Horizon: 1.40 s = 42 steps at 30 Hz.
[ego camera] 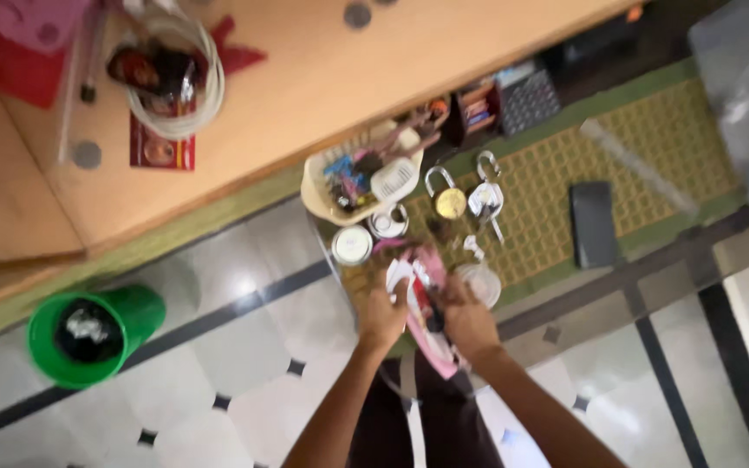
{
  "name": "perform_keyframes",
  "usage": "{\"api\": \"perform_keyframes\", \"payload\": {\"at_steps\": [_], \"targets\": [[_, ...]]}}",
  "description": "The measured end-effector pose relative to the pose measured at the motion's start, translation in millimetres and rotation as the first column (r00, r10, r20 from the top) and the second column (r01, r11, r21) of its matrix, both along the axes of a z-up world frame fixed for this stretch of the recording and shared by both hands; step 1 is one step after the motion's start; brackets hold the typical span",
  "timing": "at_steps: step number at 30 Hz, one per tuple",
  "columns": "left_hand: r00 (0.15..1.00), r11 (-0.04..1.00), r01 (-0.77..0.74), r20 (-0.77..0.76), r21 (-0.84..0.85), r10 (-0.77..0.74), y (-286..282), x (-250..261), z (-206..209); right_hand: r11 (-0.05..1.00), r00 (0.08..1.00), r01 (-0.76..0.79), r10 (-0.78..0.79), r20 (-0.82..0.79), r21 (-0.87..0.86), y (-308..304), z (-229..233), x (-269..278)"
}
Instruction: The person organizes various small items on a cluttered table, including a book, keys, coins, and toiletries. They place items into a pink bag and a plastic container, wipe the table surface with a cloth, and arrange coins and other objects into a more orderly state.
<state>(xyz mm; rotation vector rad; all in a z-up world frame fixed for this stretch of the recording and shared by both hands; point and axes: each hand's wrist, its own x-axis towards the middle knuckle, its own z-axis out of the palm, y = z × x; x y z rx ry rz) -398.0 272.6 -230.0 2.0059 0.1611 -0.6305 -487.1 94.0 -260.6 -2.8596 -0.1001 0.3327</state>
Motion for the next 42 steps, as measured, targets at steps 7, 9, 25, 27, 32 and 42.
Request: {"api": "perform_keyframes", "payload": {"at_steps": [7, 9, 25, 27, 32, 42], "targets": [[0.781, 0.974, 0.197, 0.619, -0.111, -0.088, -22, 82, 124, 0.986, 0.955, -0.161, 0.169, -0.242, 0.053, -18, 6, 40], [0.640, 0.965, 0.232, 0.767, -0.124, -0.055, -30, 130, 173, 0.965, 0.934, -0.029, 0.120, -0.337, 0.262, -26, 55, 74], [0.254, 0.925, 0.201, 0.894, 0.323, -0.368, -58, 277, 249, 0.996, 0.970, -0.071, 0.081, 0.229, -0.050, -93, 322, 421], [0.233, 0.929, 0.204, 0.906, 0.309, -0.353, -60, 277, 250, 0.989, 0.987, -0.090, 0.104, 0.119, -0.115, -94, 325, 434], [0.253, 0.919, 0.204, 0.889, 0.336, -0.381, -59, 278, 248, 0.998, 0.973, -0.068, 0.069, 0.221, -0.012, -89, 325, 426], [0.251, 0.920, 0.230, 0.894, 0.317, -0.371, -61, 278, 246, 0.523, 0.851, -0.011, -0.443, 0.283, 0.852, -113, 354, 316]]}}
